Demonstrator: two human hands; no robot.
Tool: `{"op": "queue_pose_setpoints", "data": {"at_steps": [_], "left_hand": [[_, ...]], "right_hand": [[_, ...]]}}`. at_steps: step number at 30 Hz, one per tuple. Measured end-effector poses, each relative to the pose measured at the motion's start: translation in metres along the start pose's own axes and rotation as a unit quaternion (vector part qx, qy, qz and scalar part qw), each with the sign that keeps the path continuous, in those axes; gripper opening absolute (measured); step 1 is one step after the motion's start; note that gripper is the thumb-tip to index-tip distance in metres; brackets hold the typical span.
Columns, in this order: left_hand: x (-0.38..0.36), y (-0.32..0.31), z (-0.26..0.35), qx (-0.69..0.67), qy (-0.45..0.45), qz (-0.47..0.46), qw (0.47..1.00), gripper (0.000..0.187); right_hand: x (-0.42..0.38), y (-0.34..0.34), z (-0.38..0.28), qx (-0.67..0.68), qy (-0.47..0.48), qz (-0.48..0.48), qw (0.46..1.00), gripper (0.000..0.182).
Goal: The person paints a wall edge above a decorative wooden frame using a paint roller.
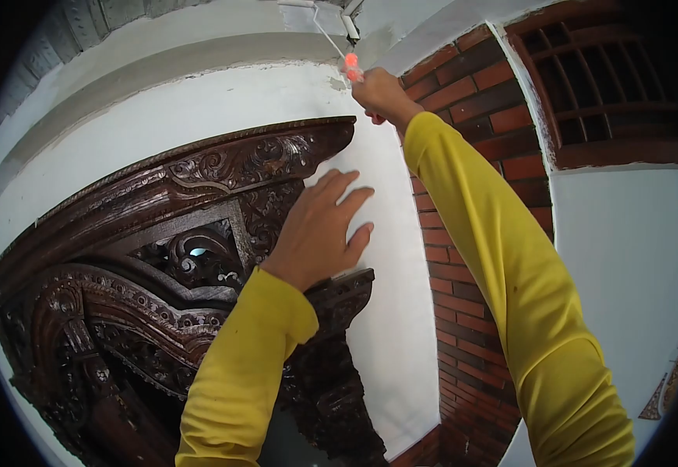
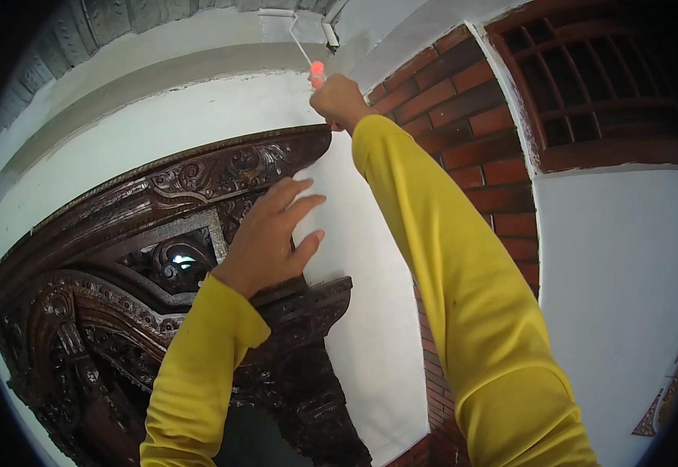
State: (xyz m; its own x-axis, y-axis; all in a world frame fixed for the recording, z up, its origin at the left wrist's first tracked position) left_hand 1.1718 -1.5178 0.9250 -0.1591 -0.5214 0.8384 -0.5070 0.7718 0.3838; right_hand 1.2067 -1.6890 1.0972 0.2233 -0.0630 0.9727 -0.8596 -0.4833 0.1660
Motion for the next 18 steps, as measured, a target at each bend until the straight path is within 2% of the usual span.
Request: {"op": "queue_pose_setpoints", "data": {"at_steps": [4, 6, 9, 12, 16, 18], "left_hand": [[0.002, -0.006, -0.020, 0.019, 0.008, 0.030, 0.999, 0.040], [-0.009, -0.002, -0.016, 0.019, 0.013, 0.014, 1.000, 0.041], [-0.031, 0.008, -0.008, 0.023, 0.004, -0.002, 1.000, 0.041], [-0.047, 0.018, -0.002, 0.026, 0.001, -0.011, 1.000, 0.042], [-0.052, 0.026, -0.010, 0.033, 0.018, -0.012, 0.999, 0.043], [-0.052, 0.028, -0.017, 0.040, 0.028, -0.011, 0.999, 0.043]], "right_hand": [[-0.031, -0.018, 0.011, -0.041, 0.050, 0.006, 0.998, 0.026], [-0.068, -0.024, 0.036, -0.082, 0.090, 0.073, 0.990, 0.025], [-0.130, -0.005, 0.033, -0.103, 0.094, 0.085, 0.987, 0.026], [-0.153, 0.001, 0.032, -0.084, 0.098, 0.107, 0.986, 0.026], [-0.130, -0.002, 0.008, -0.049, 0.090, 0.084, 0.991, 0.029], [-0.100, -0.010, -0.005, -0.083, 0.112, 0.062, 0.988, 0.030]]}}
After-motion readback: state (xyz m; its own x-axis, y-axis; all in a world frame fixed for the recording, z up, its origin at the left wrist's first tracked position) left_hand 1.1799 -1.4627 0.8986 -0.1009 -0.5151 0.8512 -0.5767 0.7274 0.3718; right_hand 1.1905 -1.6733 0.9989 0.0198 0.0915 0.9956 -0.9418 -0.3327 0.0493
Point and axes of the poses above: each hand's wrist, its own x-axis towards the middle knuckle, its own y-axis out of the back of the hand, z = x × y, the point moved 9 cm from there along x, towards the middle knuckle, and after that the axes turned 13 degrees about y, right-handed, at the moved point
